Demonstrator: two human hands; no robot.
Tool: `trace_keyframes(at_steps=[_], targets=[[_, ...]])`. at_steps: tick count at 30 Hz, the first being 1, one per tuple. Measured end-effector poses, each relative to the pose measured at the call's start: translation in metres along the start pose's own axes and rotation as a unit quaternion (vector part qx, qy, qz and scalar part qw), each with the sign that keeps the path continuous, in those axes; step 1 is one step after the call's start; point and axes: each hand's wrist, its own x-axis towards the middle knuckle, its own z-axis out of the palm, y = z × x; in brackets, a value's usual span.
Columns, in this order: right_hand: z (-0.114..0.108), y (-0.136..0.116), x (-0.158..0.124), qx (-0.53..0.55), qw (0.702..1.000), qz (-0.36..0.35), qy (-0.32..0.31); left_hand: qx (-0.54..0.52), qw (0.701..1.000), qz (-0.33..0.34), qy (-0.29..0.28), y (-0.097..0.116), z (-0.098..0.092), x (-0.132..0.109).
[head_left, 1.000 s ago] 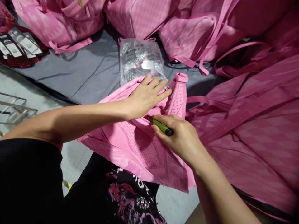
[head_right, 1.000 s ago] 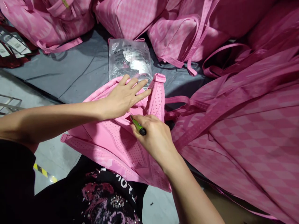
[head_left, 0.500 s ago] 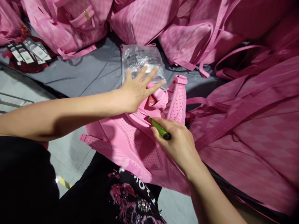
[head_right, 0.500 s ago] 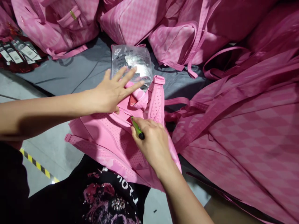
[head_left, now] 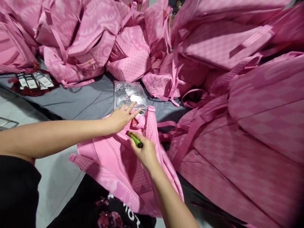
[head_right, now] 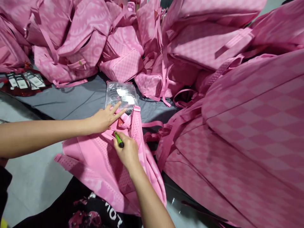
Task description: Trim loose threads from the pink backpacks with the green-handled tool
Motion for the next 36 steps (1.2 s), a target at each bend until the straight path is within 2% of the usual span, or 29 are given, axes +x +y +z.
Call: trace_keyframes(at_steps=[3, 8, 16, 22, 24, 30, 36], targets=[[0.003, -0.005, 0.002, -0.011, 1.0, -0.003, 0.007, 0.007, 1.0, 0.004, -0.014, 0.001, -0.002, -0.001], [0.013, -0.003, 0.01, 0.016, 0.999, -0.045, 0.016, 0.007, 0.999, -0.026, -0.034, 0.005, -0.004, 0.003], [0.02, 0.002, 0.004, 0.067, 0.996, -0.002, 0.051, -0.009, 1.0, -0.005, -0.014, -0.001, 0.004, -0.002], [0.019, 0.001, 0.001, 0.074, 0.995, -0.014, 0.058, -0.029, 0.995, -0.01, -0.098, -0.004, -0.006, 0.006], [0.02, 0.002, 0.001, 0.073, 0.995, -0.018, 0.068, -0.029, 0.993, -0.017, -0.109, -0.002, -0.01, 0.006], [0.023, 0.006, 0.001, 0.08, 0.994, -0.003, 0.074, -0.028, 0.997, 0.001, -0.065, -0.005, -0.007, 0.002], [0.018, 0.006, 0.001, 0.101, 0.992, -0.008, 0.071, -0.039, 0.997, 0.028, -0.061, -0.014, -0.006, 0.003]])
